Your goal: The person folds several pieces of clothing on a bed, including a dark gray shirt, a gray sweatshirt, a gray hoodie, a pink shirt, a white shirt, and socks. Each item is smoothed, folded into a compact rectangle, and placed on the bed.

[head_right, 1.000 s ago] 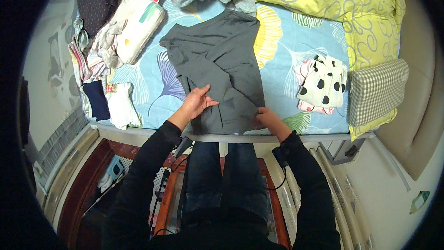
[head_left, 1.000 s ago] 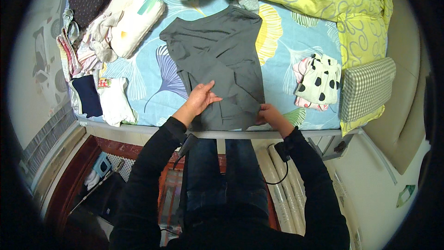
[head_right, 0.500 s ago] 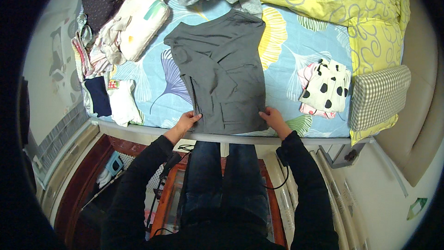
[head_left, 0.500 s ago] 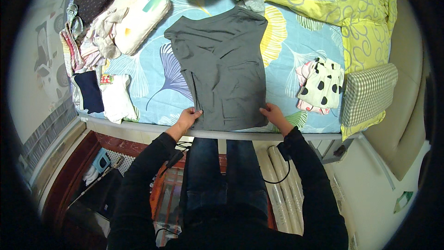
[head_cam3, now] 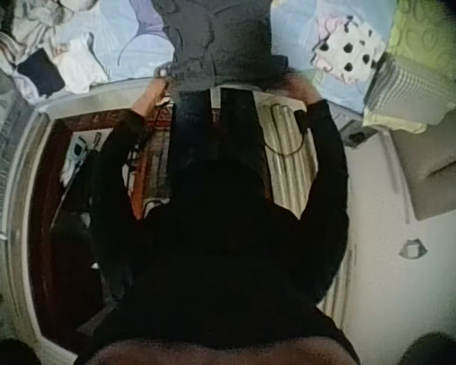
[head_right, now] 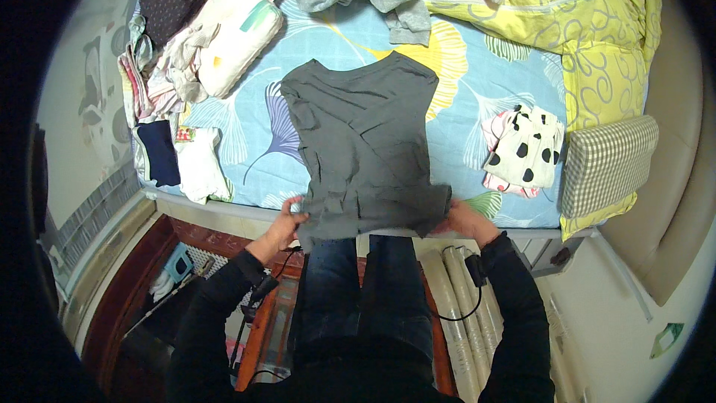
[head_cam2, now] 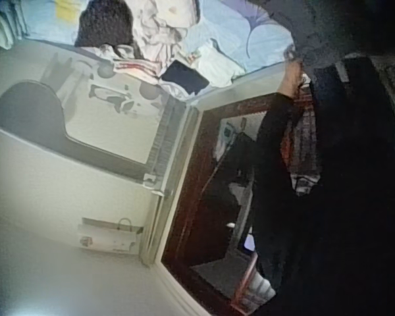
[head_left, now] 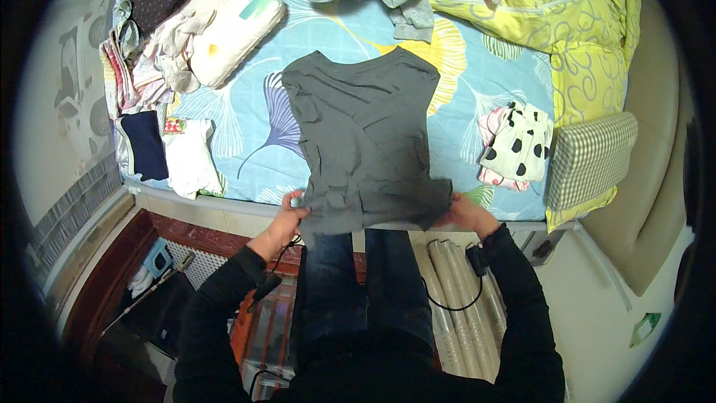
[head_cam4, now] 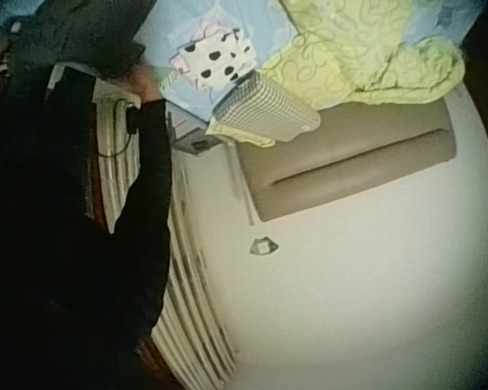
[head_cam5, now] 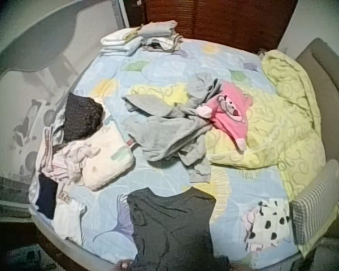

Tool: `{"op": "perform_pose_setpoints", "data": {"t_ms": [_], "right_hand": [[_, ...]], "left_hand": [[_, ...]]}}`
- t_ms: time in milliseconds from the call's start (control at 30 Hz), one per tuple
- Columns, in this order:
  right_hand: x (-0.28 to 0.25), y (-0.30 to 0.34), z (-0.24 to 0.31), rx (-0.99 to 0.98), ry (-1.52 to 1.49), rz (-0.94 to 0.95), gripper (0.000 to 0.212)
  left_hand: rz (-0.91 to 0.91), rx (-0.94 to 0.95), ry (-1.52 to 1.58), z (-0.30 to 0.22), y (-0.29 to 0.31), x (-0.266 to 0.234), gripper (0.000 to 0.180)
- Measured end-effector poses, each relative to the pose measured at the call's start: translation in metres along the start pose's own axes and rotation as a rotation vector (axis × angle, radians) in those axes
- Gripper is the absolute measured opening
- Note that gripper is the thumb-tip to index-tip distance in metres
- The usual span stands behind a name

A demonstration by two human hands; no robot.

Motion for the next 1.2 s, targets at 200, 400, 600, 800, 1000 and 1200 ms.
{"op": "perform_pose_setpoints", "data": {"t_ms": [200, 400, 600, 800, 1000, 1200], "right_hand": [[-0.037, -0.065, 0.096, 0.071, -0.498, -0.214, 0.026], [-0.072, -0.145, 0.125, -0.084, -0.427, -0.671, 0.033], [-0.056, -0.173, 0.058, -0.112, 0.268, -1.012, 0.078], [-0.05, -0.179, 0.067, -0.114, 0.325, -0.993, 0.07], [-0.046, -0.178, 0.081, -0.182, 0.47, -0.94, 0.037], [-0.056, -0.161, 0.065, -0.286, 0.373, -1.006, 0.028]], "left_hand": [[0.265, 0.119, 0.221, -0.126, -0.02, 0.026, 0.033], [-0.005, 0.411, 0.511, -0.188, -0.071, 0.046, 0.038], [-0.412, 0.693, -0.043, -0.161, -0.11, 0.053, 0.063], [-0.54, 0.861, -0.334, -0.159, -0.128, 0.077, 0.07], [-0.81, 1.273, -0.555, -0.138, -0.124, 0.072, 0.038], [-0.644, 0.917, -0.292, -0.092, -0.1, 0.041, 0.024]]}}
Point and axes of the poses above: each hand's wrist, its own y-axis away from the middle knuckle, its own x-axis out of the palm, z = x × y, the point moved 4 cm from there along -y, towards the middle knuckle, and after that the axes turned 13 degrees about -z, right-handed, at the moved point
